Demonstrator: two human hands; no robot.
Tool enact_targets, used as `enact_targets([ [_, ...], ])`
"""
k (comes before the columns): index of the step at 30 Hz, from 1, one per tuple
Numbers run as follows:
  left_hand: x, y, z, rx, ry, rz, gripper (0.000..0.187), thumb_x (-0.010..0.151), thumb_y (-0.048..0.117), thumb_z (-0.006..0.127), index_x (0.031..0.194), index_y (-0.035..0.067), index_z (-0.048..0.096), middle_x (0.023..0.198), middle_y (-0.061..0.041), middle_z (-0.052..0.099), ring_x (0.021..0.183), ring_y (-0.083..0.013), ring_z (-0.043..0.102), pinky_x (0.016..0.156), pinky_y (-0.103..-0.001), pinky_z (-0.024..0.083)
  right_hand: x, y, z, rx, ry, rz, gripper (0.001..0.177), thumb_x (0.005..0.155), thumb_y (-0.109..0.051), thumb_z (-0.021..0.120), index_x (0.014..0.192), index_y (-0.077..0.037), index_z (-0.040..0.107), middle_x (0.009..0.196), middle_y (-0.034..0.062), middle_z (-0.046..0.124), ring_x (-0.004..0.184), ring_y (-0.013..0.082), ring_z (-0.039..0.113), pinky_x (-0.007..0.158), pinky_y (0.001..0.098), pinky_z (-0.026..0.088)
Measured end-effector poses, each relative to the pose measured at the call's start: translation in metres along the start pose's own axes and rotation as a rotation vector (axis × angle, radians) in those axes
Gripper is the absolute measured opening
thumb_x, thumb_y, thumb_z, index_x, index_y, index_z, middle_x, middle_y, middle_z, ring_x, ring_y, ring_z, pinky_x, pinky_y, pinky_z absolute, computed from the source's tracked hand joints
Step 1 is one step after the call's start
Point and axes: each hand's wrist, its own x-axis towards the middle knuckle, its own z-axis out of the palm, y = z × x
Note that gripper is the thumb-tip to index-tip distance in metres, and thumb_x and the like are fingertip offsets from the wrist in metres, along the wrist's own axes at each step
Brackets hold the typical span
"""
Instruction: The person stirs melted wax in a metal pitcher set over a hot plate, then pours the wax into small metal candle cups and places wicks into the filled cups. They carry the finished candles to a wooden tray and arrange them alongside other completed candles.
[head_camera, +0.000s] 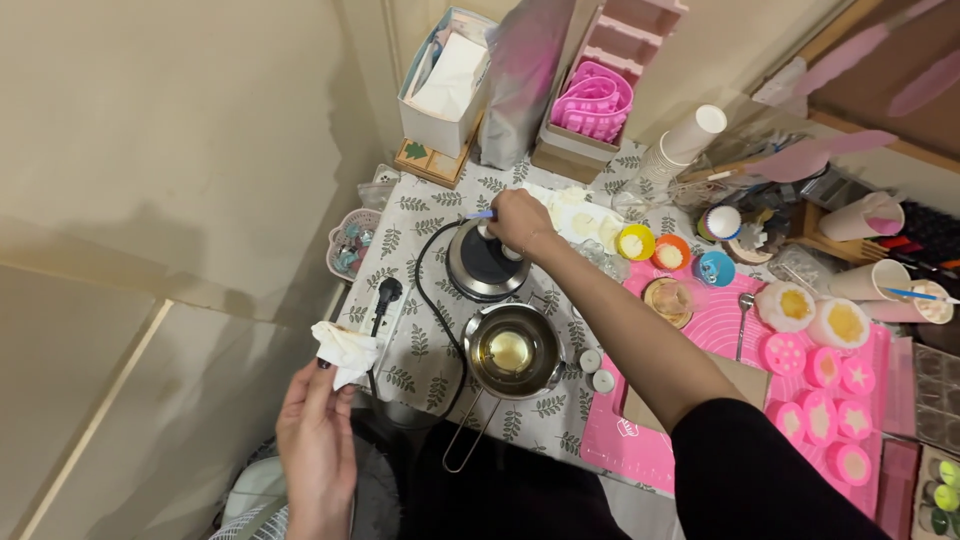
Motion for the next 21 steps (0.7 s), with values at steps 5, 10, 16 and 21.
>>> enact_targets([
  [5, 0.002, 0.006, 0.007, 0.025, -0.022, -0.007, 0.022, 0.100, 0.013, 0.063, 0.119, 0.003, 0.067, 0.108, -0.002, 0.071, 0.096, -0.0089, 0.064, 0.090, -0.027, 0.050, -0.005, -0.003, -0.009, 0.002, -0.028, 0.029, 0.019, 0.079, -0.020, 0.079, 0.092, -0.006, 0.079, 0.090, 0.0207, 0.074, 0.087, 0.0368, 0.071, 0.080, 0.0455, 0.057],
  [10, -0.001, 0.005, 0.014, 0.033, -0.046, -0.030, 0.022, 0.102, 0.014, 0.063, 0.120, 0.002, 0.066, 0.109, -0.004, 0.071, 0.096, -0.0100, 0.064, 0.088, -0.027, 0.050, -0.040, 0.019, -0.053, 0.153, 0.116, -0.013, 0.024, 0.080, -0.025, 0.080, 0.093, -0.005, 0.080, 0.085, 0.0199, 0.074, 0.078, 0.0345, 0.072, 0.076, 0.0438, 0.056],
  [16, 0.001, -0.007, 0.015, -0.012, -0.112, -0.019, 0.024, 0.102, 0.012, 0.061, 0.124, 0.002, 0.064, 0.113, -0.005, 0.072, 0.097, -0.0117, 0.065, 0.088, -0.028, 0.051, -0.165, 0.089, -0.081, 0.280, 0.168, 0.379, 0.037, 0.090, -0.042, 0.073, 0.085, -0.007, 0.082, 0.060, 0.0209, 0.061, 0.056, 0.0292, 0.062, 0.059, 0.0437, 0.047],
  [21, 0.005, -0.019, 0.029, 0.029, -0.115, -0.064, 0.026, 0.103, 0.012, 0.061, 0.128, 0.005, 0.064, 0.117, -0.002, 0.070, 0.101, -0.0099, 0.064, 0.086, -0.026, 0.049, -0.246, 0.153, 0.020, 0.200, 0.044, 0.542, 0.031, 0.077, -0.037, 0.082, 0.084, -0.007, 0.081, 0.076, 0.0177, 0.073, 0.070, 0.0312, 0.072, 0.071, 0.0428, 0.056],
])
